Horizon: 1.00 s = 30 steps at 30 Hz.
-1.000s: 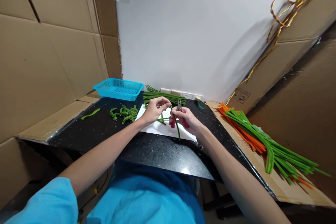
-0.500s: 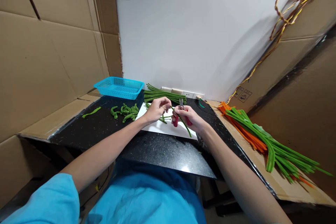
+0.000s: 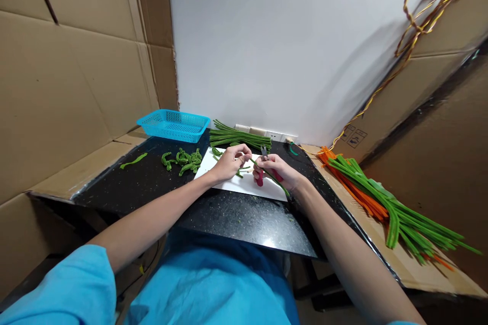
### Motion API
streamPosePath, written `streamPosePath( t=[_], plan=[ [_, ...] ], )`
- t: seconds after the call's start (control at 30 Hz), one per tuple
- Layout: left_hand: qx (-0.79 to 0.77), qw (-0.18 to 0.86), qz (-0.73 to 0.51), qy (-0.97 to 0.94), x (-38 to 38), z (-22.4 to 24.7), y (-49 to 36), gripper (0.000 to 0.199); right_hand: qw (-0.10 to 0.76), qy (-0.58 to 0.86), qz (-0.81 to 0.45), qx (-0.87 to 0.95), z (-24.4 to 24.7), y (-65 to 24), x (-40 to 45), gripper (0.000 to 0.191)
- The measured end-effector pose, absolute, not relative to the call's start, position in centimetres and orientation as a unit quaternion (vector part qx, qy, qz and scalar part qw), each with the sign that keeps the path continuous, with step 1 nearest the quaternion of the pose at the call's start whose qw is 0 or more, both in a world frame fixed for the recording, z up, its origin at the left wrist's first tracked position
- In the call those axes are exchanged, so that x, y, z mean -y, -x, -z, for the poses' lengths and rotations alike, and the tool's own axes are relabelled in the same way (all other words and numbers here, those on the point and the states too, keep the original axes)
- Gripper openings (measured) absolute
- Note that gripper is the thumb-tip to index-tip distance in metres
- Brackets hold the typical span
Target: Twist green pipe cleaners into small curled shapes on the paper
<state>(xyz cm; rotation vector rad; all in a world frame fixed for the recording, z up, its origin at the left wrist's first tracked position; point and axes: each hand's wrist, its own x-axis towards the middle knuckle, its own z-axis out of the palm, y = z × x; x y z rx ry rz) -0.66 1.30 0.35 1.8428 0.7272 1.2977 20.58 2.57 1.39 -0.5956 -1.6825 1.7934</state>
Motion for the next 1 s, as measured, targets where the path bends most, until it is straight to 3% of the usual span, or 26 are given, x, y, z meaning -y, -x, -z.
streamPosePath(
  t=[0.57, 0.73, 0.87, 1.0],
  plan=[
    [-0.292, 0.472, -0.538, -0.635, -0.4, 1.1, -1.2, 0.046, 0.292, 0.245, -0.67, 0.637, -0.9, -20.5, -2.5, 0.033],
    [-0.319, 0.519, -0.522, -0.596, -0.6, 1.2, -1.3, 0.055, 0.399, 0.267, -0.615, 0.625, -0.5, -19.6, -2.8, 0.034],
    [-0.313, 0.519, -0.465, -0.645, -0.5, 1.2, -1.6, 0.046, 0.499, 0.317, -0.545, 0.595, -0.2, -19.0, -2.8, 0.034],
    [-0.32, 0.486, -0.452, -0.676, -0.5, 1.7, -2.0, 0.032, 0.537, 0.353, -0.483, 0.595, 0.1, -18.4, -2.9, 0.033]
  ],
)
